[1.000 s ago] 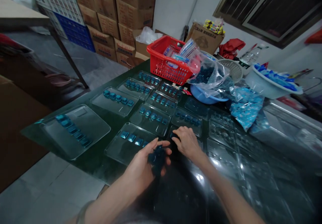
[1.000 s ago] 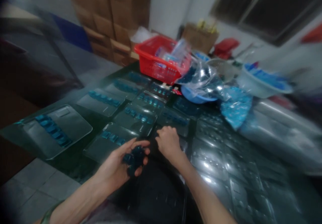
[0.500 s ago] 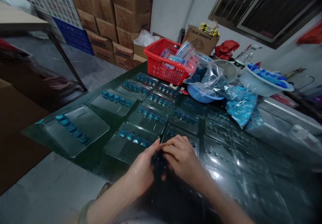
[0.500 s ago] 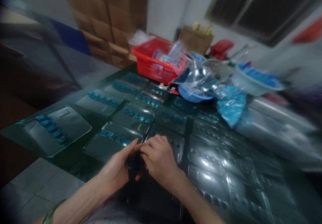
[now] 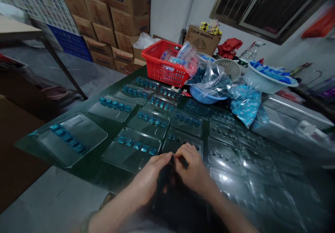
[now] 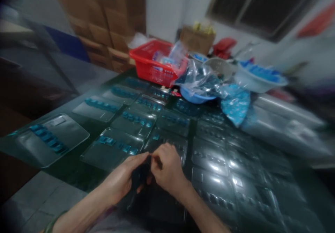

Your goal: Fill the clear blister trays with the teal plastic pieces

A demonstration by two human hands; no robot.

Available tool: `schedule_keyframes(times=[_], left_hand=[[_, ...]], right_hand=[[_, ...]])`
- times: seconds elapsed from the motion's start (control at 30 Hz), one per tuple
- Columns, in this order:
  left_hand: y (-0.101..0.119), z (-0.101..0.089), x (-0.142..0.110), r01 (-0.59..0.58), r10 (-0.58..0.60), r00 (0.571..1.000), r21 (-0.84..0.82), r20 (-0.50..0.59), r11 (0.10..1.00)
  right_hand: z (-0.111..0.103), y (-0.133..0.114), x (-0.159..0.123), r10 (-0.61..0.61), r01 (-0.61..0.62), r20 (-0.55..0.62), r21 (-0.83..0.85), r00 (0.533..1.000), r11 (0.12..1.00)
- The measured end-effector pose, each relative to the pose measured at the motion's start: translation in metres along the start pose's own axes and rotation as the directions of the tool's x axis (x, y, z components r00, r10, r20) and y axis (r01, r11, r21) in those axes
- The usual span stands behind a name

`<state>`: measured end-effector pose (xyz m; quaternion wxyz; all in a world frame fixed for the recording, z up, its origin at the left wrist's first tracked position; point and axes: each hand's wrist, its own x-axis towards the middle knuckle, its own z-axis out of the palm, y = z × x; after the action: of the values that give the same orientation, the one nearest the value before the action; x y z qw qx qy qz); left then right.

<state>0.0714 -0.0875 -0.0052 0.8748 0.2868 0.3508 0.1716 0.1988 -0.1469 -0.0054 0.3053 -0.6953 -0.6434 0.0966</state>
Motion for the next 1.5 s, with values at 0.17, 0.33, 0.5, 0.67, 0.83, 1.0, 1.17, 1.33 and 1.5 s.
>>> schedule_keyframes(times=[0.17, 0.33, 0.5, 0.67, 0.83, 1.0, 1.17, 1.33, 1.5], left_hand=[[-0.005, -0.001, 0.004, -0.045, 0.047, 0.998, 0.084, -0.029, 0.995], [-0.005, -0.001, 0.006, -0.105, 0.094, 0.99, 0.11, 0.104, 0.988], [-0.004, -0.001, 0.004, -0.071, 0.052, 0.983, 0.107, 0.176, 0.992], [-0.006, -0.006, 0.007, -0.032, 0.028, 0.991, 0.022, 0.127, 0.999], [-0.006, -0.008, 0.009, 0.059, -0.057, 0.996, -0.029, 0.064, 0.998], [-0.006, -0.005, 0.008, 0.001, -0.003, 0.999, 0.039, 0.046, 0.999], [-0.005, -0.004, 0.009, 0.008, -0.005, 0.999, 0.079, -0.043, 0.997], [0.0, -0.006, 0.007, -0.04, 0.04, 0.999, 0.06, -0.008, 0.997], [0.003, -0.006, 0.003, -0.066, 0.059, 0.995, 0.08, 0.084, 0.995]], right_hand=[[-0.005, 0.005, -0.002, 0.176, -0.183, 0.05, 0.309, 0.983, 0.933], [-0.009, 0.005, -0.004, 0.287, -0.32, 0.144, 0.498, 0.947, 0.806], [-0.003, 0.006, -0.008, 0.333, -0.392, 0.213, 0.599, 0.919, 0.699], [0.004, 0.008, -0.014, 0.345, -0.433, 0.269, 0.668, 0.899, 0.606], [0.003, 0.001, -0.022, 0.286, -0.249, 0.006, 0.509, 0.958, 0.824], [-0.003, -0.004, -0.026, 0.116, -0.101, -0.025, 0.335, 0.993, 0.937], [-0.006, 0.0, -0.024, 0.08, -0.075, -0.012, 0.234, 0.997, 0.969], [-0.01, 0.024, -0.002, 0.149, -0.122, -0.176, 0.157, 0.973, 0.98], [-0.003, 0.051, 0.024, 0.142, -0.18, -0.206, -0.178, 0.968, 0.967]])
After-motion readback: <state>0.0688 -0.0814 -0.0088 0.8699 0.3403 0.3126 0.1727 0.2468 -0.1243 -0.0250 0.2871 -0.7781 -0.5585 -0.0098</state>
